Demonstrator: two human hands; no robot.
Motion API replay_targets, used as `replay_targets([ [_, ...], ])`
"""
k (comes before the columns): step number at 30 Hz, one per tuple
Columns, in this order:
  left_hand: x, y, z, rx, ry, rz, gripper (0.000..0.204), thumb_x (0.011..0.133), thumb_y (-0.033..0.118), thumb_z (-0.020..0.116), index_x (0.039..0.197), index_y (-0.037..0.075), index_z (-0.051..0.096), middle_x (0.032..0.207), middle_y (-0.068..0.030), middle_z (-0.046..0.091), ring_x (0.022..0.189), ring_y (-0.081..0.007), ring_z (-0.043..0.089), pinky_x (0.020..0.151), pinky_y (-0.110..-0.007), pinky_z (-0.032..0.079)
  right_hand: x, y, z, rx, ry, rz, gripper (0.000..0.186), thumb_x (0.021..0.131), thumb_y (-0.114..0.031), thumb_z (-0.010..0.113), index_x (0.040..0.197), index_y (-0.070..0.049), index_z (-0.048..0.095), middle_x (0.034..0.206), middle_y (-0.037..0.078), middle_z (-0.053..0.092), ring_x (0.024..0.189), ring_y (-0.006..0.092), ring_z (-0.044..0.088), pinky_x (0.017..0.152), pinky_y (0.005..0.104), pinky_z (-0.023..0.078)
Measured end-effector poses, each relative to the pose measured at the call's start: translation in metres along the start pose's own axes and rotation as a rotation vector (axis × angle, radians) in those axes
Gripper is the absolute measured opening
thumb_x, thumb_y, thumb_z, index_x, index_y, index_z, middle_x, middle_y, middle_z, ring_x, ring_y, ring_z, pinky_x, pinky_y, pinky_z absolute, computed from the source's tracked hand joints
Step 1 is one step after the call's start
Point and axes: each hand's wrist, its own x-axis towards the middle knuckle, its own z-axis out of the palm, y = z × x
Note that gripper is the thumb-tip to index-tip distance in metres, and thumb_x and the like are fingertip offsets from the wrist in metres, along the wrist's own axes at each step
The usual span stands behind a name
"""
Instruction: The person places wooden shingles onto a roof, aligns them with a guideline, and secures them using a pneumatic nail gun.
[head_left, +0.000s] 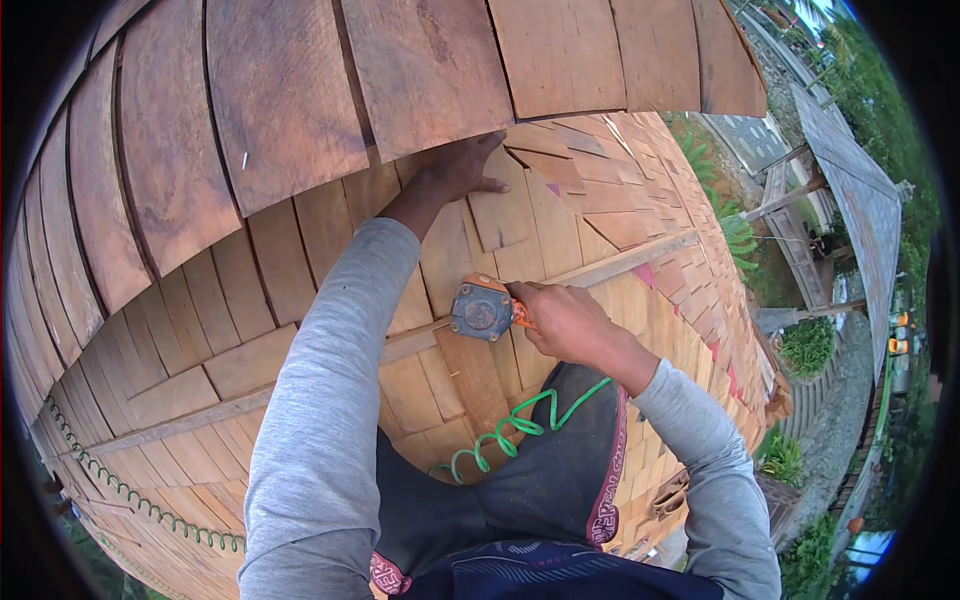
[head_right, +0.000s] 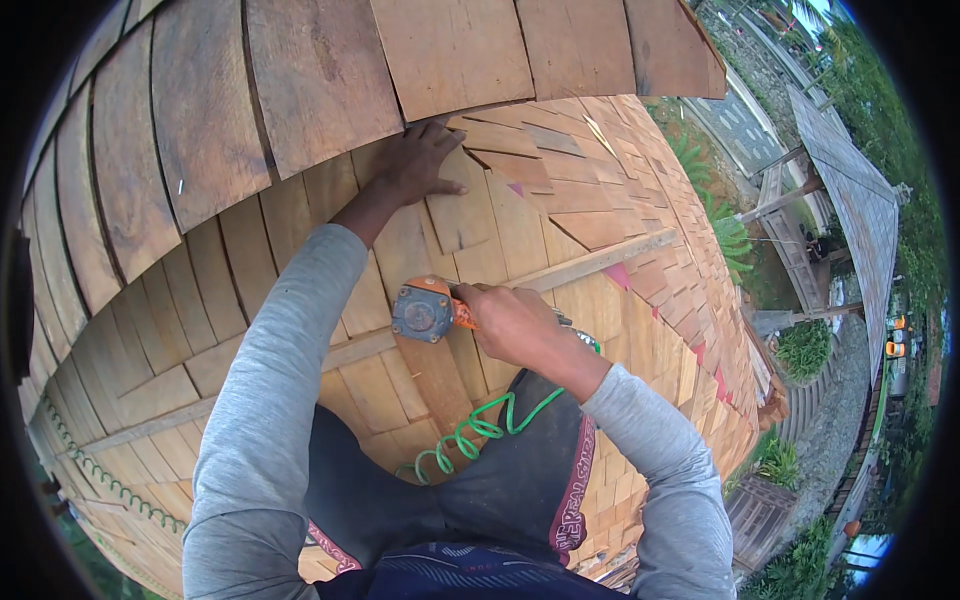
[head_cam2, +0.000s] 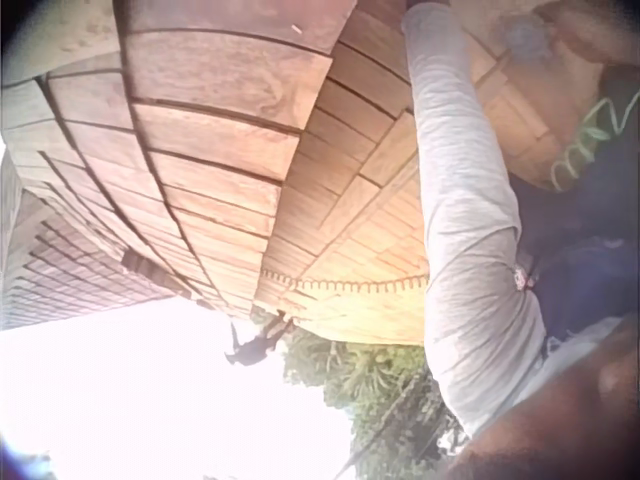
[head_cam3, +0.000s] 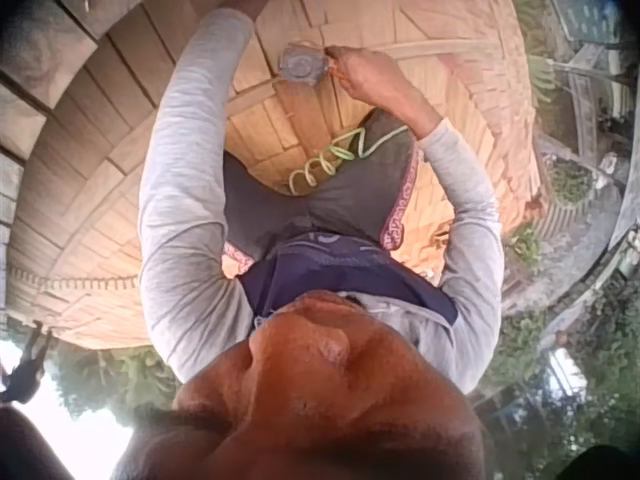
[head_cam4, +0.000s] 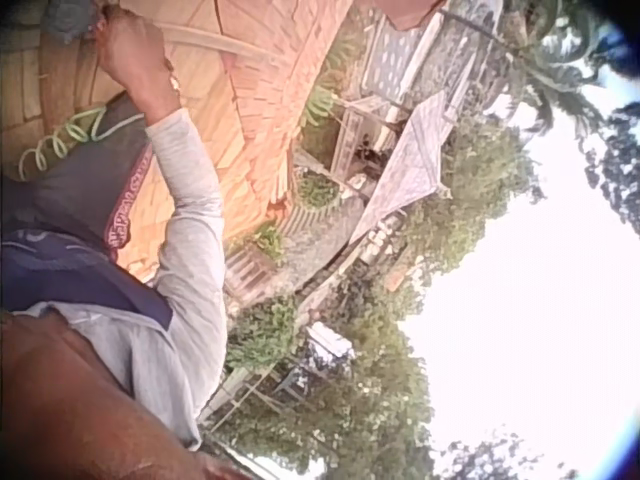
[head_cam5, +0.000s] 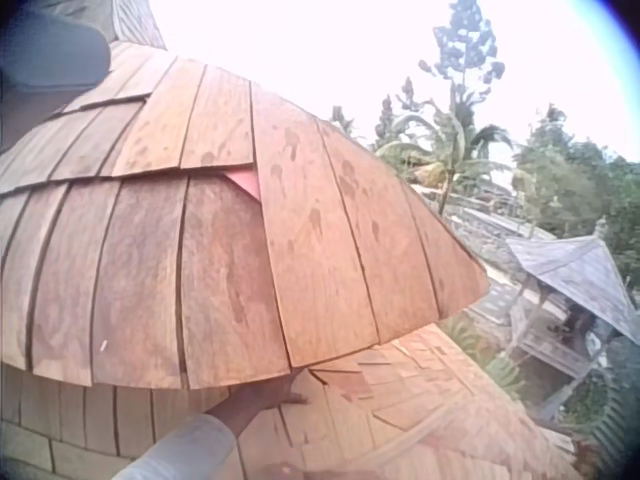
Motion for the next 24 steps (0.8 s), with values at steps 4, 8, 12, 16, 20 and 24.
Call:
replay_targets([
  [4,-0.001,-0.003,-0.001,0.036,0.020,0.002,0.099,0.077,0.072,0.074,0.157,0.019,0.046,0.165,-0.0135,0.033,0.151,-0.0337,0.033,0.122,-0.051,0.033,0.002,-0.002,0.008,-0.072,-0.018,0.035,0.050,0.082,-0.007,0.068,0.131,-0.004,0.059,0.096,0.026,0.073,0.095,0.0456,0.071,0.080,0.0540,0.056],
  [8,0.005,-0.001,-0.003,0.049,0.013,-0.008,0.098,0.077,0.073,0.073,0.156,0.020,0.047,0.165,-0.0131,0.034,0.151,-0.0338,0.033,0.122,-0.051,0.033,0.006,0.015,-0.022,0.123,0.035,-0.025,0.047,0.083,-0.008,0.064,0.129,-0.001,0.059,0.095,0.028,0.072,0.095,0.0464,0.070,0.084,0.0531,0.056],
  [12,-0.002,-0.011,0.003,-0.005,0.002,0.015,0.098,0.077,0.072,0.073,0.156,0.021,0.047,0.165,-0.0134,0.035,0.150,-0.0334,0.035,0.121,-0.051,0.033,0.019,0.001,-0.051,0.309,0.045,0.059,0.046,0.081,-0.007,0.062,0.127,0.001,0.059,0.094,0.029,0.071,0.094,0.0465,0.069,0.085,0.0527,0.056],
  [16,0.006,-0.001,0.001,-0.032,-0.020,-0.008,0.098,0.077,0.071,0.074,0.156,0.021,0.047,0.164,-0.0129,0.036,0.149,-0.0327,0.037,0.120,-0.050,0.035,0.042,0.014,-0.038,0.186,0.027,0.063,0.052,0.080,-0.006,0.064,0.131,-0.002,0.059,0.099,0.027,0.072,0.095,0.0449,0.070,0.084,0.0527,0.056],
  [20,0.003,0.001,0.001,-0.081,-0.028,-0.008,0.098,0.076,0.072,0.074,0.156,0.022,0.048,0.164,-0.0124,0.038,0.150,-0.0330,0.036,0.122,-0.050,0.030,0.038,0.003,-0.023,0.094,0.082,0.014,0.040,0.081,-0.008,0.066,0.120,0.000,0.061,0.097,0.026,0.071,0.097,0.0469,0.067,0.084,0.0534,0.053],
  [24,0.004,-0.004,-0.010,0.022,-0.025,-0.015,0.097,0.077,0.072,0.074,0.156,0.021,0.048,0.165,-0.0123,0.036,0.152,-0.0327,0.033,0.126,-0.052,0.021,0.029,0.009,-0.014,0.127,0.284,-0.129,0.042,0.083,-0.005,0.065,0.124,0.001,0.059,0.093,0.022,0.072,0.084,0.0393,0.072,0.075,0.0490,0.056],
])
